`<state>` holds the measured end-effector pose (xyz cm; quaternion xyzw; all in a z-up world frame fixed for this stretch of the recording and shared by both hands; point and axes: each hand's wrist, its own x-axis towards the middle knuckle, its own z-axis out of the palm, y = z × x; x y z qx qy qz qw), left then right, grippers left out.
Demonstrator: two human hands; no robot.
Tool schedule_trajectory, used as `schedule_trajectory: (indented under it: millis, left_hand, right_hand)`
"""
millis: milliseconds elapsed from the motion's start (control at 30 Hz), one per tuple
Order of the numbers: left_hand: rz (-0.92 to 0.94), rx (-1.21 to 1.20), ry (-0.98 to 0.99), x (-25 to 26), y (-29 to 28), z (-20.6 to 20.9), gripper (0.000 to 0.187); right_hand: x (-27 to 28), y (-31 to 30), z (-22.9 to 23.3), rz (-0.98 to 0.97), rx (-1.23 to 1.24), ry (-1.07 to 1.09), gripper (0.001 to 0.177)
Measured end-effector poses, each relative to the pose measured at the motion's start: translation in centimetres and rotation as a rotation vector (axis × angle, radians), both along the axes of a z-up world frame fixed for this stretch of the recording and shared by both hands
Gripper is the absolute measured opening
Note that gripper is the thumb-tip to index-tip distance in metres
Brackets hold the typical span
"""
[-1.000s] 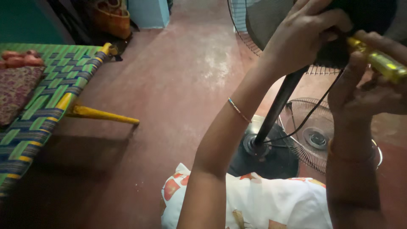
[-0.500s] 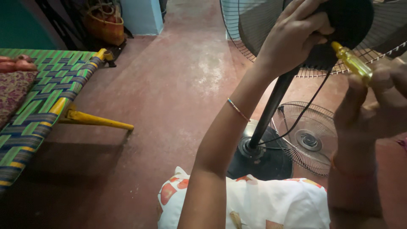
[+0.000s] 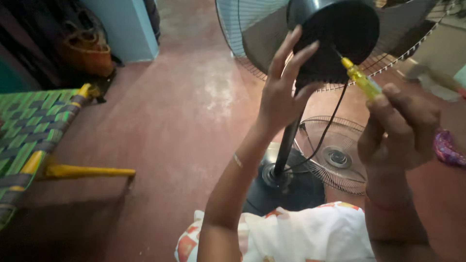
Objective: The person uses a yellow screwdriver to repeatedly tighten a screw on the rear motor housing of a standing electric fan. The person holds the fan steady with one hand while turning the screwdriver with the other.
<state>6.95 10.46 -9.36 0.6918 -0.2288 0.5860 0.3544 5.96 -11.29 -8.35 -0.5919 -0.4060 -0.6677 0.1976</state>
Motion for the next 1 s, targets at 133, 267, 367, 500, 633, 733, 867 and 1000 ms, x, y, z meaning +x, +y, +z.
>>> schedule_trajectory:
  millis: [133, 267, 367, 500, 633, 733, 867, 1000]
  left_hand:
    - [0.027, -0.038, 0.083, -2.9, 0.3, -4.0, 0.057]
    - [-0.099, -0.05, 0.302, -5.9, 1.3, -8.2, 0.046]
    - [-0.142, -0.006, 0.301, -6.3, 2.1, -11.0, 0.044]
    - [-0.244, -0.065, 0.383, -6.0, 4.2, -15.0, 0.044]
    - [-0.199, -0.064, 0.431, -3.1, 6.9, -20.0, 0.048]
    - [-0.127, -0.11, 0.463, 2.6, 8.8, -25.6, 0.046]
    - [0.091, -0.184, 0.827, 11.8, 10.8, -37.8, 0.057]
    - [0.31, 0.07, 1.234, 14.1, 12.8, -51.4, 0.072]
  right_hand:
    - [-0.8, 1.2, -1.3, -0.041, -0.011, 0.032, 0.015]
    - [-0.4, 2.3, -3.5, -0.043, -0.033, 0.109, 0.018]
    - [0.7, 3.2, -5.6, 0.002, -0.043, 0.095, 0.019]
    - [1.8, 5.8, -10.9, 0.134, -0.158, 0.14, 0.023]
    - [6.1, 9.4, -18.2, 0.233, -0.243, 0.156, 0.026]
    - [11.1, 12.7, -25.5, 0.225, -0.245, 0.379, 0.028]
    - [15.9, 15.6, -37.5, 0.0, -0.43, 0.859, 0.03]
    - [17.8, 17.1, -46.2, 0.089, -0.671, 1.206, 0.047]
